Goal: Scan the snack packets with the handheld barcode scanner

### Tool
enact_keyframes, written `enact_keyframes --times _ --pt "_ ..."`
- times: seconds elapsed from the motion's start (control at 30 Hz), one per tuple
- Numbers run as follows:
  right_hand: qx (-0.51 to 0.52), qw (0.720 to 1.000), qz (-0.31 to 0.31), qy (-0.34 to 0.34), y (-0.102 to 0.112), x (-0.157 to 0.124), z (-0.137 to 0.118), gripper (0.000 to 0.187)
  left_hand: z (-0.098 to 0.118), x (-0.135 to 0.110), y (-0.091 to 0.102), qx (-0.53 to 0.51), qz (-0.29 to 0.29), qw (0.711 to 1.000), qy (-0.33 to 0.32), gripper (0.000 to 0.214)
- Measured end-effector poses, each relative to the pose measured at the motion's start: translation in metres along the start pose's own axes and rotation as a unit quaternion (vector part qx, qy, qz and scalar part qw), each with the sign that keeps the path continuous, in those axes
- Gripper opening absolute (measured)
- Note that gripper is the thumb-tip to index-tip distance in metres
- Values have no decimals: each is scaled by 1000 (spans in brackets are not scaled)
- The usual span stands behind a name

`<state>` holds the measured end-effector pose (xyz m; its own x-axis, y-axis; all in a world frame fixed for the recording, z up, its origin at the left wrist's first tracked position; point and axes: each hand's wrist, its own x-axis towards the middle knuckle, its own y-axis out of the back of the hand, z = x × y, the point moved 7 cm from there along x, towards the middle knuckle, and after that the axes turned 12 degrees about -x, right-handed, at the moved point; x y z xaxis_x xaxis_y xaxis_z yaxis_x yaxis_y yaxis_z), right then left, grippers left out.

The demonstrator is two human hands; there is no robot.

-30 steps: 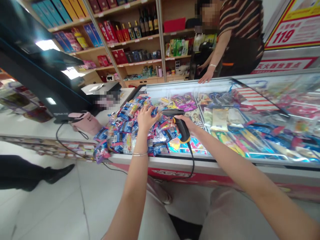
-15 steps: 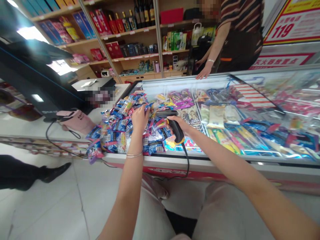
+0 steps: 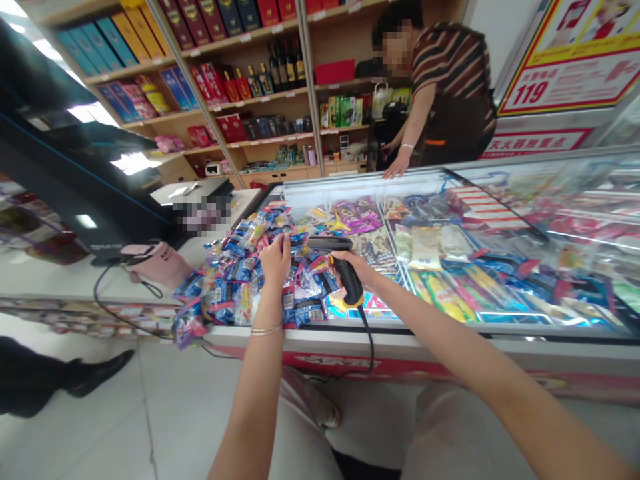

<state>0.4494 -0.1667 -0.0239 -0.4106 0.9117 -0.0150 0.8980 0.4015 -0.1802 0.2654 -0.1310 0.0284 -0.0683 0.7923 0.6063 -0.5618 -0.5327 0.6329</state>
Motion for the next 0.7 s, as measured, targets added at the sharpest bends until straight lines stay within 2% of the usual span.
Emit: enact_keyframes --times 0.33,0.53,0.7 --pt "-36 999 -36 14 -10 -3 2 29 0 -2 -1 -73 -3 997 -17 68" --pt "-62 997 -39 6 -10 -3 4 31 -6 1 -2 -106 12 994 13 67" --pt "-83 996 -37 -6 -10 -5 4 29 -9 2 -2 -93 25 995 37 65"
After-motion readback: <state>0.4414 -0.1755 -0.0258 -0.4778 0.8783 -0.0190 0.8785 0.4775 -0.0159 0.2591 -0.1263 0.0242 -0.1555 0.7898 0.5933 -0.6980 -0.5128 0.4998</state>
